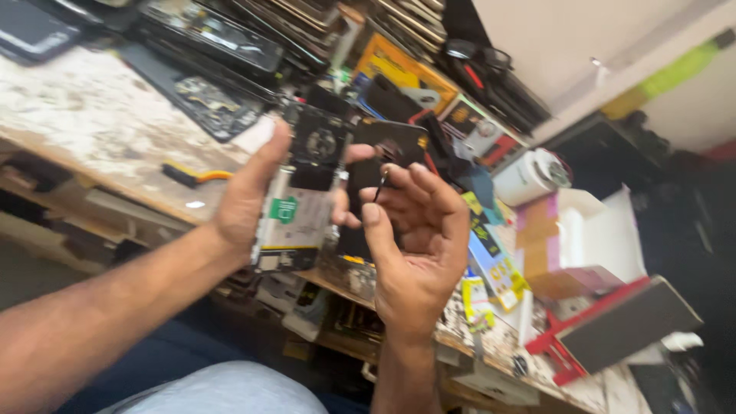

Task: The person applies adhesive to a camera module and installs it into the back cover of a smartphone. They handle the phone body, battery, and camera components, aligning and seating the module into the back cover.

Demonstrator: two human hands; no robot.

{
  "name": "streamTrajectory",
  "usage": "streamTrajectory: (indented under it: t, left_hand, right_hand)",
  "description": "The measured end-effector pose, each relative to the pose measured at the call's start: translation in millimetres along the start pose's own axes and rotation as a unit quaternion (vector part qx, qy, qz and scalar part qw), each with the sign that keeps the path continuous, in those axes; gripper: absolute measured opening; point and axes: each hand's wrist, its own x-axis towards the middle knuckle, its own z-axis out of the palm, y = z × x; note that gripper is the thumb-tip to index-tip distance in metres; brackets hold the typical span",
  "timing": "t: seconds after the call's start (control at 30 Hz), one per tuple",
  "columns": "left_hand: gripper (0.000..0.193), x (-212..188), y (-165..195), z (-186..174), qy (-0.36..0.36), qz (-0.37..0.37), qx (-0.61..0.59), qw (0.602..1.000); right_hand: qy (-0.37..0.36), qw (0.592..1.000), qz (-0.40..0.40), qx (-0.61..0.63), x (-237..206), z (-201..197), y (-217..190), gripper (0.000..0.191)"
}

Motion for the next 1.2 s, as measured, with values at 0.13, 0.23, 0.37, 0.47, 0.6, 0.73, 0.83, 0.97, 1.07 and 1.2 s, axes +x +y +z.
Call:
streamTrajectory:
  t: [0.13,0.23,0.37,0.47,0.6,0.73,0.83,0.97,1.07,1.2]
  left_hand:
    - [0.081,10.6,-2.0,3.7,-0.043,0.013,-0.036,0.998]
    - [0.070,19.1,-5.7,11.2,-0.007,0.013,-0.061,0.998]
    - [0.064,22.5,-7.2,15.9,0.054,0.015,-0.036,0.998]
    - [0.063,23.9,-7.6,13.2,0.006,0.029,-0.044,0.999]
    - [0.061,26.1,-8.8,8.7,-0.037,0.040,-0.050,0.997]
    - [0.062,27.3,-8.8,10.5,-0.002,0.031,-0.053,0.998]
    - [0.063,27.6,-8.3,15.2,0.000,0.032,-0.043,0.999]
    - [0.065,28.5,-8.1,20.3,0.017,0.023,-0.053,0.998]
    - [0.071,29.9,-7.9,20.5,-0.006,0.028,-0.056,0.998]
    - [0.081,32.0,-7.9,18.0,-0.063,0.041,-0.002,0.997]
  right_hand:
    - [-0.020,0.966,-0.095,-0.241,17.7,13.8,-15.1,0.055]
    - [-0.031,0.953,-0.106,-0.283,32.6,14.5,-22.6,0.056]
    - [-0.040,0.937,-0.129,-0.322,39.6,13.3,-27.5,0.056]
    - [-0.051,0.917,-0.158,-0.364,42.7,12.8,-28.4,0.052]
    - [-0.046,0.903,-0.175,-0.389,45.0,11.3,-27.7,0.044]
    - [-0.034,0.897,-0.185,-0.400,43.4,8.4,-28.9,0.041]
    - [-0.026,0.899,-0.170,-0.404,42.1,6.6,-29.9,0.041]
    - [-0.019,0.899,-0.164,-0.406,42.5,4.1,-31.2,0.042]
    - [-0.017,0.901,-0.168,-0.399,42.2,1.0,-33.5,0.040]
    - [-0.013,0.905,-0.162,-0.394,42.1,-5.2,-38.2,0.042]
